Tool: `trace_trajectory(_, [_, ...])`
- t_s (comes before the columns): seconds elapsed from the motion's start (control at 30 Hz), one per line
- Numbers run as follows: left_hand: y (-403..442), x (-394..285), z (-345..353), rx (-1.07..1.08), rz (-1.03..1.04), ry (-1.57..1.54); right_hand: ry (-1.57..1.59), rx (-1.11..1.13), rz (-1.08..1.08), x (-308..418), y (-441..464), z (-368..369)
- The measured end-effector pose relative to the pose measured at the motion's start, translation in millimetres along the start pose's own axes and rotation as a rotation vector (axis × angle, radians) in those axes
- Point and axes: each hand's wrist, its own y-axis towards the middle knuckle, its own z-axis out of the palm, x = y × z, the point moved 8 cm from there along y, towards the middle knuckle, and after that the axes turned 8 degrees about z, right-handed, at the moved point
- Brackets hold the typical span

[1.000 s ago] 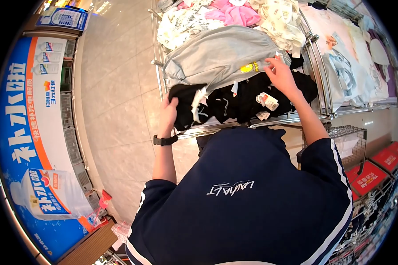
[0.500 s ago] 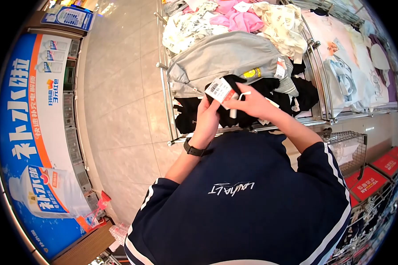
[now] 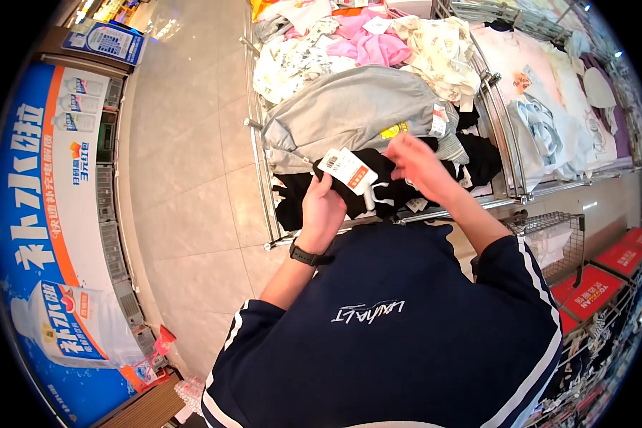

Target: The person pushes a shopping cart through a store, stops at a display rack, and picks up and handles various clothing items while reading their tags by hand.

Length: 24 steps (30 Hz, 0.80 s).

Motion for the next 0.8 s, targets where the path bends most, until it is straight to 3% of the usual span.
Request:
trace_trajectory(0.1, [-2.8, -6.0, -8.7, -0.005, 0.034, 0.008, -0.095, 0.321, 0.055, -24.5, -14.4, 31.8])
trace_trajectory(0.27, [-12.9, 0.6, 6.4, 0.003, -0.085, -0.095, -0.225, 0.236, 0.089, -39.8, -15.3, 42.4])
trace_trajectory(0.4, [-10.6, 2.8, 11.7, 0.061, -0.144, 0.123, -0.005, 0.171, -0.014, -31.2, -7.3, 35.4])
trace_trajectory(0.47, [-1.9, 14.7, -20.5, 0.111, -0.226, 0.353, 0.075, 0.155, -0.046, -1.5, -15.3, 41.5])
trace_trajectory(0.53, [-3.3, 4.0, -19.3, 0.029, -0.139, 0.611, -0.087, 0.16, -0.043, 20.1, -22.7, 43.5])
trace_trajectory(0.6, [-9.1, -19.0, 4.1, 0.115, 0.197, 0.918, -0.453, 0.052, -0.085, 35.3, -29.3, 40.9])
trace_trajectory(0.67, [-20.3, -32.6, 54.7, 0.524, 0.589, 1.252, -0.492, 0.124, -0.172, 40.1, -34.4, 50.7])
trace_trajectory(0.7, [-24.7, -27.1, 72.0, 0.709, 0.494, 1.183, -0.482, 0.168, -0.091, 34.4, -35.9, 55.5])
trace_trajectory(0.8, [-33.0, -27.1, 100.1, 0.78, 0.61, 1.258, -0.472, 0.17, -0.14, 38.0, -48.5, 74.0])
